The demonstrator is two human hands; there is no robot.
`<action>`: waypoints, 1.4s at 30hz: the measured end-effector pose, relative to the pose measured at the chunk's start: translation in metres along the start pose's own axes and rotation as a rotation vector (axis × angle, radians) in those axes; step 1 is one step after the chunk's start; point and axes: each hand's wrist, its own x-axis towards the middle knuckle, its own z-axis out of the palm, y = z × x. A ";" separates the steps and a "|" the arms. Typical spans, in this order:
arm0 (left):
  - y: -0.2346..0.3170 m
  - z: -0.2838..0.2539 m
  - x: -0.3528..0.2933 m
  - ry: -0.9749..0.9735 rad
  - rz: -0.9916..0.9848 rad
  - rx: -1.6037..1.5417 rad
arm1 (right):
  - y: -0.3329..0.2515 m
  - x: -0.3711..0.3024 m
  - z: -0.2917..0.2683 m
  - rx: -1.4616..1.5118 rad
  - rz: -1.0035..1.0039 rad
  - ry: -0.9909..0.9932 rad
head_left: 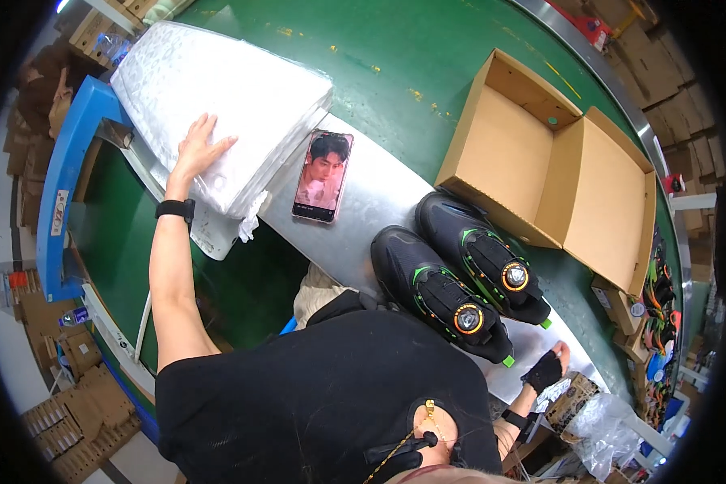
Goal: Packing pairs of shoes into shoeboxes along a conveyor belt in a factory setting.
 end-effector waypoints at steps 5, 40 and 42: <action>0.008 -0.006 0.013 -0.037 -0.099 -0.197 | -0.094 0.054 -0.030 0.940 0.117 -0.013; 0.389 -0.015 0.106 0.153 0.876 -0.164 | -0.024 0.310 -0.011 1.302 0.666 0.128; 0.354 -0.006 0.109 0.217 0.781 -0.061 | 0.017 0.318 -0.007 1.373 0.702 0.193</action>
